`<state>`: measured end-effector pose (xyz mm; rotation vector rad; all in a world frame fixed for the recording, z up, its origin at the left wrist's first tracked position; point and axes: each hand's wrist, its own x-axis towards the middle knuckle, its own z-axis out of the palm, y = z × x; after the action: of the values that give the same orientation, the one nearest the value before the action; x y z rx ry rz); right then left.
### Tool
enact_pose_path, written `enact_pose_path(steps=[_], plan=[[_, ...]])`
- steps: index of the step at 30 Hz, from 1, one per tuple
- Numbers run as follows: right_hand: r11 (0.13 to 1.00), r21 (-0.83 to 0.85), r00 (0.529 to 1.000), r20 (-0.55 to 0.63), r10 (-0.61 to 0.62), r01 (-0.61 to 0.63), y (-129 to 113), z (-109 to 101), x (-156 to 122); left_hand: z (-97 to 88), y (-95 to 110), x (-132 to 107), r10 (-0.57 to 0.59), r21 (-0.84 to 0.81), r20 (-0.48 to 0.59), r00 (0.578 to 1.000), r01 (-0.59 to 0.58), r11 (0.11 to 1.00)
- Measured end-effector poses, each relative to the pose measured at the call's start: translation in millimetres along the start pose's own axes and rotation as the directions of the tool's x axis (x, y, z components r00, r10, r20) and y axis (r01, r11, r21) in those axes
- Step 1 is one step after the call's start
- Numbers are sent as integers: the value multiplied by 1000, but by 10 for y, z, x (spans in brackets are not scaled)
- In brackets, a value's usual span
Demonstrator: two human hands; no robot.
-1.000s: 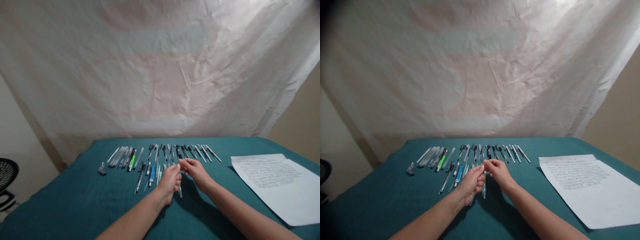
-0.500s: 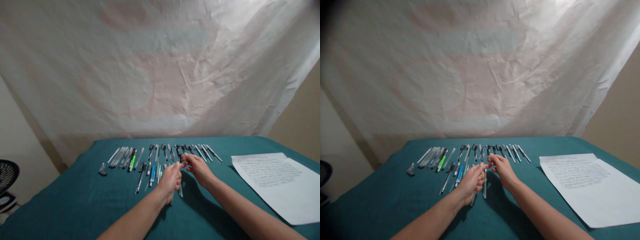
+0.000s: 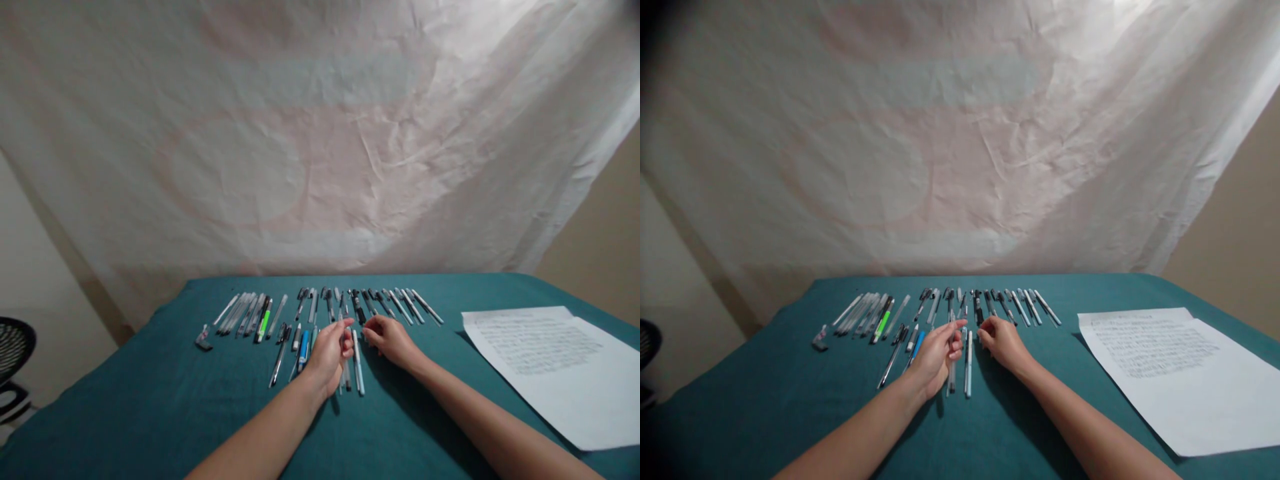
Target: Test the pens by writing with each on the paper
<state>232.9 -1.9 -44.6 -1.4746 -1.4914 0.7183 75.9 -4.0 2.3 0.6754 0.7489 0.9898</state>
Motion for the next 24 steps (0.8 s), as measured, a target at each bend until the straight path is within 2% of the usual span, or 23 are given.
enact_pose_path(steps=[5, 8, 11, 19, 24], plan=[[996, -92, 1000, -12, -11, 9, -74, -48, -24, 10, 22, -10, 11, -18, -13, 1000, -11, 1000], [981, -178, 996, -30, -88, 81, -81, -79, -27, 10, 21, -10, 6, -23, -13, 1000, -6, 1000], [965, -235, 993, 6, -121, 119, -64, -85, -28, 3, 15, -5, 4, -29, -11, 1000, -5, 1000], [964, -226, 989, -5, -145, 141, -31, -14, -35, 6, 19, -12, -2, -33, -4, 1000, 2, 999], [965, -179, 980, -15, -200, 194, -93, -57, -28, 5, 21, -13, -9, -29, -4, 1000, 8, 1000]])
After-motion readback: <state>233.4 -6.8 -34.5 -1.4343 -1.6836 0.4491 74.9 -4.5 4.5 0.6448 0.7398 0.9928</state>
